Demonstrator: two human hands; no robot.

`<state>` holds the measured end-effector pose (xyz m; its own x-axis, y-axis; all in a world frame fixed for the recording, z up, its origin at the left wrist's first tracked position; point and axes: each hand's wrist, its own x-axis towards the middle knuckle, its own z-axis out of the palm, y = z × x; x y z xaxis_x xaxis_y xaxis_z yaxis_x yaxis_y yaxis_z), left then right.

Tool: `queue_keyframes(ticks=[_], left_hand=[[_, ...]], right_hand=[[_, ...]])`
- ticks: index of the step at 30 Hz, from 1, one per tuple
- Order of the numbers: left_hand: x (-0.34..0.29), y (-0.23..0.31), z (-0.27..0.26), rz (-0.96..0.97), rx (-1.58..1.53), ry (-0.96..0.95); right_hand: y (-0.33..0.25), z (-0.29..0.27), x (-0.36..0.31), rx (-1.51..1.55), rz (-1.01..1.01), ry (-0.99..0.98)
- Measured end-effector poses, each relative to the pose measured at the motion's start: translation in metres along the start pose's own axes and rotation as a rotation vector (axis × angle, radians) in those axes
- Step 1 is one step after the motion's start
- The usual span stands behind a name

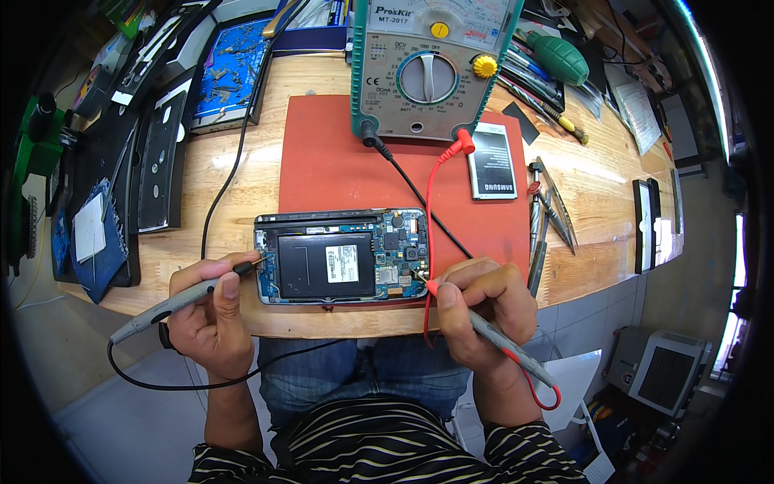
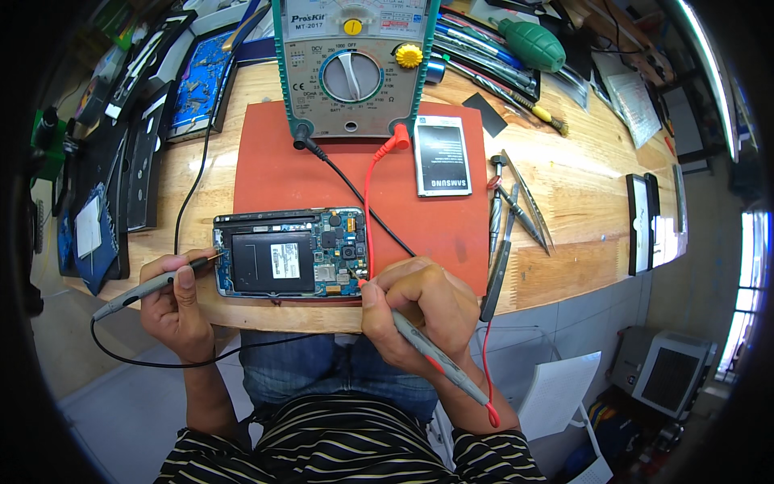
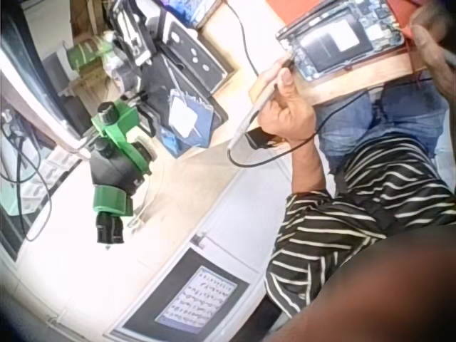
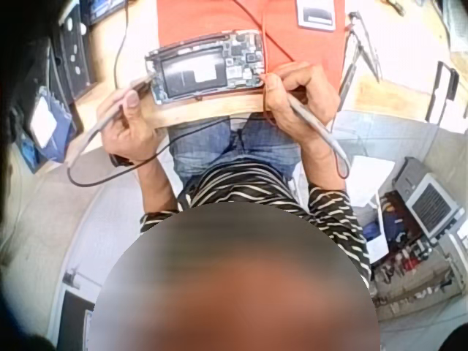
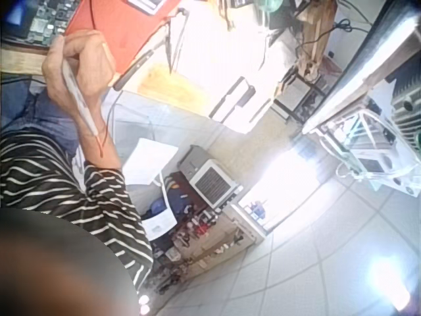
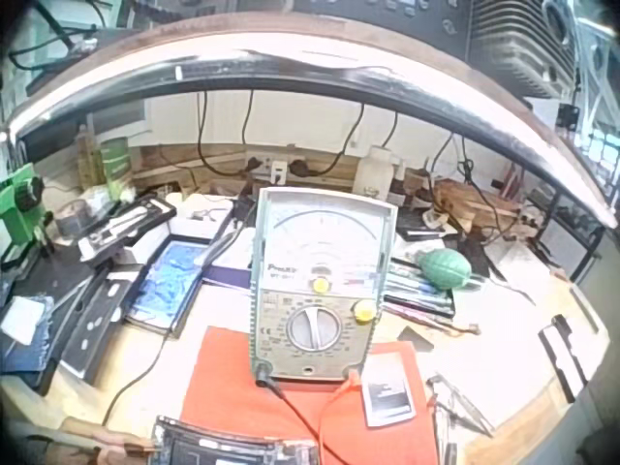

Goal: The person uses a multimeter to test points on a disassembled mobile phone motherboard. They hold the red and black probes and touch various components on the circuit board while the multimeter is visible on the workbench.

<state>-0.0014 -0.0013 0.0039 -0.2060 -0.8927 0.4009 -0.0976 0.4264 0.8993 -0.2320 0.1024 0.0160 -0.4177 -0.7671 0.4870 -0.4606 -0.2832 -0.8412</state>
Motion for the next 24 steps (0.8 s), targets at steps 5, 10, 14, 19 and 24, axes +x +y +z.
queue_keyframes(ticks=[5,10,14,19,24], left_hand=[[-0.0004,0.0003,0.0002,-0.011,-0.015,-0.002],[-0.0002,0.0007,0.0004,-0.011,-0.019,-0.003],[-0.0005,0.0015,0.0004,-0.026,-0.016,0.001],[-0.0004,0.0013,0.0001,-0.03,-0.002,0.003],[-0.0006,0.001,-0.0001,-0.032,-0.008,0.001]], right_hand=[[-0.0004,-0.0001,-0.0002,-0.013,-0.003,-0.006],[0.0003,-0.0001,-0.0004,-0.013,0.001,-0.002],[-0.0001,-0.0007,-0.0003,-0.01,0.008,-0.009],[-0.0004,-0.0006,-0.0005,-0.01,0.001,-0.006],[-0.001,-0.0009,-0.0008,0.006,0.013,0.001]])
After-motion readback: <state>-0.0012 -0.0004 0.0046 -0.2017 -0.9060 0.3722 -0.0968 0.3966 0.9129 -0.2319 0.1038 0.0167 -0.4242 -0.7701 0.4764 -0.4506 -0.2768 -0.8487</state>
